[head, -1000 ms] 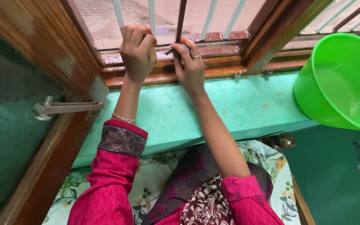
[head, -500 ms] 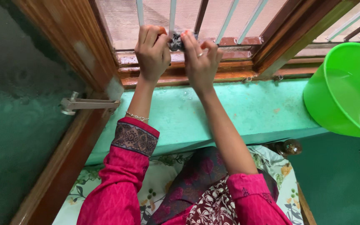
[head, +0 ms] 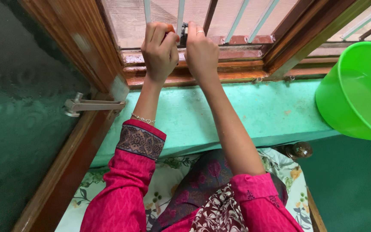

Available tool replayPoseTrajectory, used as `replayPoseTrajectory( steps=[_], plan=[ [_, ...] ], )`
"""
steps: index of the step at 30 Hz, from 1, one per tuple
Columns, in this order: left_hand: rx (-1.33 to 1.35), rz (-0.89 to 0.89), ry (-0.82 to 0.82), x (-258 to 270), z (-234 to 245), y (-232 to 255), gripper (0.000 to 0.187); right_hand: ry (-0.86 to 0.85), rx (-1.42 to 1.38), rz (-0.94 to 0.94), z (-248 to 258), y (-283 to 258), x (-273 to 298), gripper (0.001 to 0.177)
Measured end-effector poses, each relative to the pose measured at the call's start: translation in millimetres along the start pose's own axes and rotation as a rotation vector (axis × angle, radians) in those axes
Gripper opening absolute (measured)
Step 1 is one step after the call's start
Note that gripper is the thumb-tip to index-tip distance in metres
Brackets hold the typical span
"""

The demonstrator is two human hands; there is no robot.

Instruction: The person scrubs the wooden window frame with a dark cloth, repeatedly dipping it into a green basin of water to rinse and re-wet it. They focus on the lower horizontal section of the frame, scrubbing back and forth along the wood and metal bars.

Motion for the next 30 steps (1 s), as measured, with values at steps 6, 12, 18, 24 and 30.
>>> replayPoseTrajectory(
  steps=[6,12,18,24,30],
  plan=[
    [-0.003,-0.013,-0.011,-1,-3,4,0.008,0.107,-0.275,0.025,19,-2,8,0.033],
    [0.015,-0.019,0.009,-3,-3,3,0.009,0.088,-0.340,0.030,19,-4,3,0.025],
    [0.008,-0.019,-0.008,-3,-2,4,0.010,0.111,-0.187,0.017,20,-12,12,0.028],
    [0.016,-0.019,-0.016,-2,-4,2,0.010,0.052,-0.248,0.075,34,-5,11,0.020],
    [0.020,-0.013,-0.024,0,-5,0,0.010,-0.110,-0.186,0.199,38,4,-4,0.022]
  ],
)
Point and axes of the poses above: each hand's wrist, its own x-axis away from the middle knuckle, its own z-axis out of the back of the hand, y = z × x, the point moved 4 cm from there along -x, towards the middle knuckle, and after that the axes turned 2 degrees about x, right-handed, at the moved point
